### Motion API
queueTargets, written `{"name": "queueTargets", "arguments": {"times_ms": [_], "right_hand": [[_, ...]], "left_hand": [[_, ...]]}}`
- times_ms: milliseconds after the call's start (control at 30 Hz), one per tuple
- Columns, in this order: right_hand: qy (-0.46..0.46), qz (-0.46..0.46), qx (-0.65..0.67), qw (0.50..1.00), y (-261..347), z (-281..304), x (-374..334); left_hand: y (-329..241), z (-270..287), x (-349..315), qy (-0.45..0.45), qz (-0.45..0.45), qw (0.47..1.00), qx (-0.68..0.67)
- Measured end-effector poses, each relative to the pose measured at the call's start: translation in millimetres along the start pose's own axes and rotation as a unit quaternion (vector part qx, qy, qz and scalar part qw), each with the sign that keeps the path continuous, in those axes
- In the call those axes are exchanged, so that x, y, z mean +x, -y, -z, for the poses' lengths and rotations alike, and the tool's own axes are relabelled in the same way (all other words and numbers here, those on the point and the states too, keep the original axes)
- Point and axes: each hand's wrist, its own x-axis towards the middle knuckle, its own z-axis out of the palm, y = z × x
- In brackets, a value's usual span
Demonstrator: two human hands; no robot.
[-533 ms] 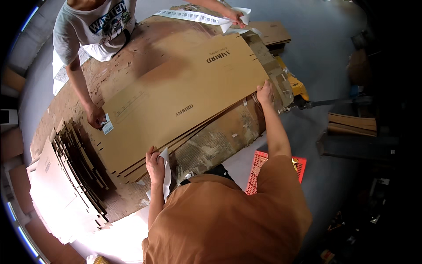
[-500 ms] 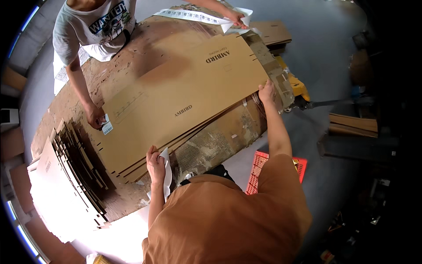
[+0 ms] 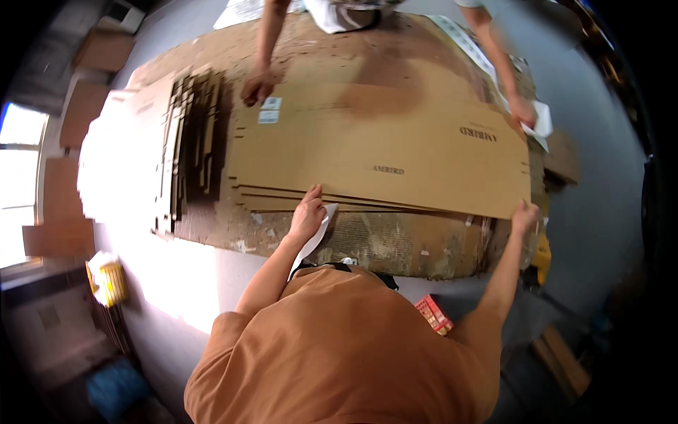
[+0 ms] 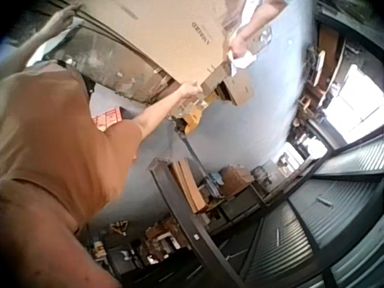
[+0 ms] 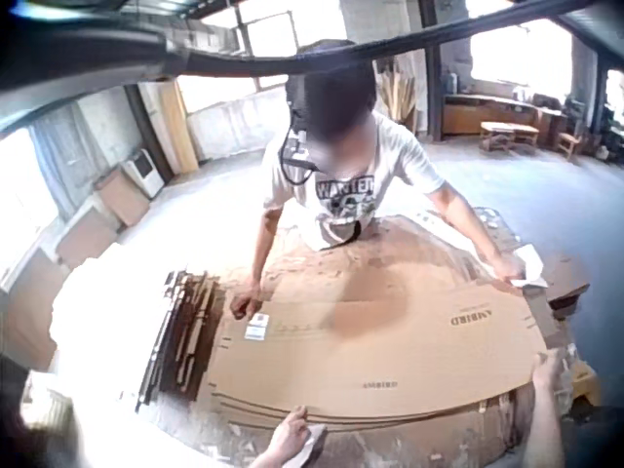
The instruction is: The person stands at a workbench and repeatedly applies small white labels to flat cardboard pieces. They peel each label from a backing sheet and press it onto the cardboard surface. A second person is visible in the background performing a similar labeling task.
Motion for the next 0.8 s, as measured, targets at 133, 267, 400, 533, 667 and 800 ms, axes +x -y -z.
{"name": "queueTargets", "arguments": {"times_ms": [133, 267, 400, 533, 667, 800], "right_hand": [[0.065, -0.116, 0.252, 0.959, -2.9, 34.7, 41.0], [0.117, -0.093, 0.463, 0.874, 7.8, 78.0, 53.4], [0.108, -0.071, 0.476, 0.870, 25.0, 131.6, 68.2], [0.077, -0.001, 0.511, 0.856, 49.4, 162.8, 68.9], [0.059, -0.015, 0.425, 0.903, 47.7, 196.1, 92.8], [0.033, -0.030, 0.439, 0.898, 95.7, 211.4, 60.4]], "left_hand": [[2.3, 7.6, -8.7, -0.050, 0.245, 0.937, -0.245], [5.0, 17.8, -24.4, -0.034, 0.309, 0.770, -0.558], [-8.2, 45.6, -9.1, -0.048, 0.254, 0.712, -0.653], [-28.5, 78.5, 11.9, -0.064, 0.162, 0.699, -0.694], [-52.0, 139.0, 19.5, -0.065, 0.089, 0.780, -0.616], [-51.1, 173.4, -10.4, -0.084, 0.021, 0.882, -0.463]]}}
